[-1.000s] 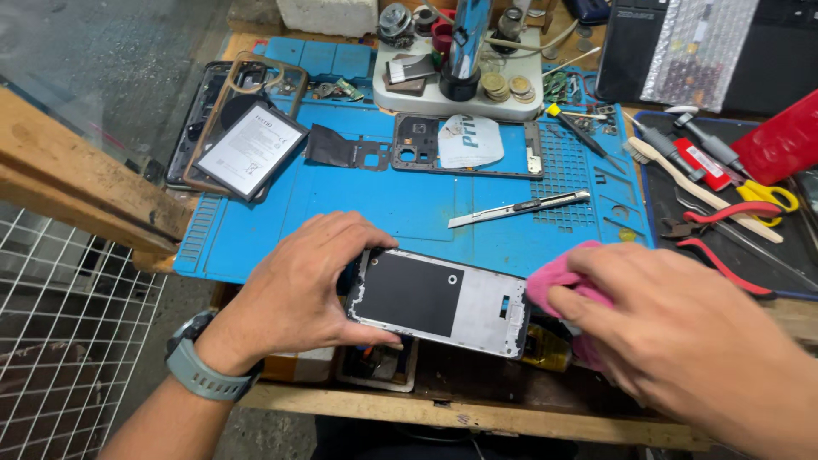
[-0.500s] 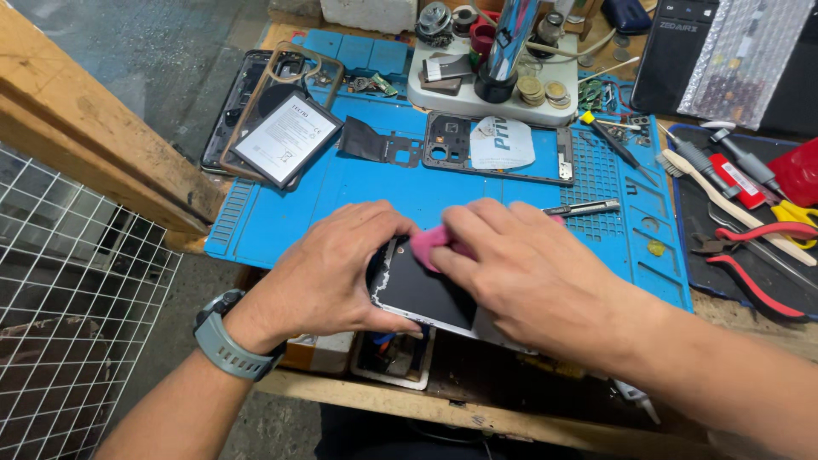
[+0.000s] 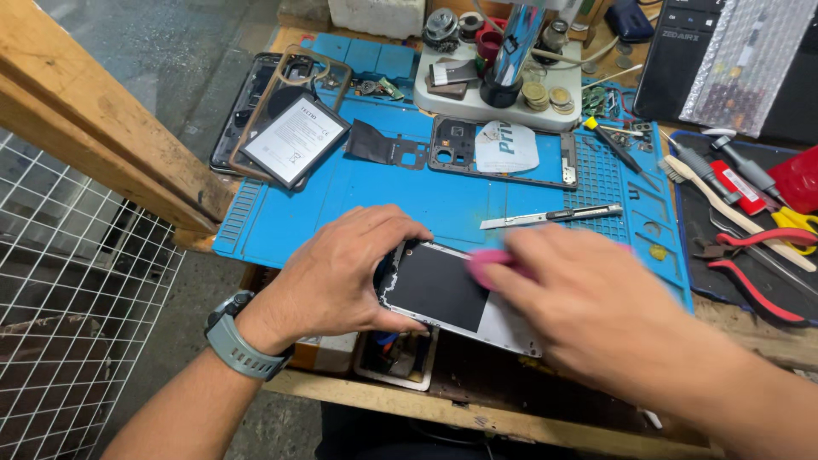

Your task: The person cleans the interior of a smartphone chassis with a cloth and a metal tool. They then place the motherboard and battery into the chassis, aligning the components and pressing them into place.

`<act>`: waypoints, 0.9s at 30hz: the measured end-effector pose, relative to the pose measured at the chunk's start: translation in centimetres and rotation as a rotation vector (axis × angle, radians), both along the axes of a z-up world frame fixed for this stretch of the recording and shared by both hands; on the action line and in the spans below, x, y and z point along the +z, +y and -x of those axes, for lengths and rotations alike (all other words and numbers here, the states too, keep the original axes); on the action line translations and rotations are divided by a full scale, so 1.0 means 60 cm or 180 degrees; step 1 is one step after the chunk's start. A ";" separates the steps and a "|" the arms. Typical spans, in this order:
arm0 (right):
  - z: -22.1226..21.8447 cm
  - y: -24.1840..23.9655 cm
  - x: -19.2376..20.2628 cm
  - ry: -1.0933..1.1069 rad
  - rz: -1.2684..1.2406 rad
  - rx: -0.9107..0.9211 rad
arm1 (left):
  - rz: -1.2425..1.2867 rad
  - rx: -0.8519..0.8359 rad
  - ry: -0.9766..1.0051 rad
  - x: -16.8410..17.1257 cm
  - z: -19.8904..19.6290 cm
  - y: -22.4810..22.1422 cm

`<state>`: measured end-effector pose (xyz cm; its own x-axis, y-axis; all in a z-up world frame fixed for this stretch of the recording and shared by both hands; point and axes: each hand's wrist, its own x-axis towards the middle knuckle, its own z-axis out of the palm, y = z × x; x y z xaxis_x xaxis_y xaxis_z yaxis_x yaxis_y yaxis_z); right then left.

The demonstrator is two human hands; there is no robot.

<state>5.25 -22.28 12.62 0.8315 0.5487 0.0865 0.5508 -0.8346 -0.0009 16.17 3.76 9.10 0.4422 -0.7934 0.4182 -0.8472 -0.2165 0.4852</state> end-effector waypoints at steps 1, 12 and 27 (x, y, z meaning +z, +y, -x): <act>-0.018 0.026 -0.001 -0.0384 -0.0295 0.0335 | -0.0031 0.0026 0.0004 -0.001 -0.001 -0.001; 0.179 -0.124 -0.106 -0.0641 -0.0352 -0.0080 | 0.0336 -0.0073 0.0364 0.008 -0.005 0.016; 0.079 0.001 0.009 -0.1197 -0.2057 0.0318 | -0.0612 -0.1380 0.2157 0.160 -0.072 -0.095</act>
<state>0.52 -22.24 13.15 0.6313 0.3635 0.6851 0.6837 -0.6779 -0.2703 20.48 -1.95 18.67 0.1880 -0.9821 0.0106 -0.4116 -0.0690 0.9087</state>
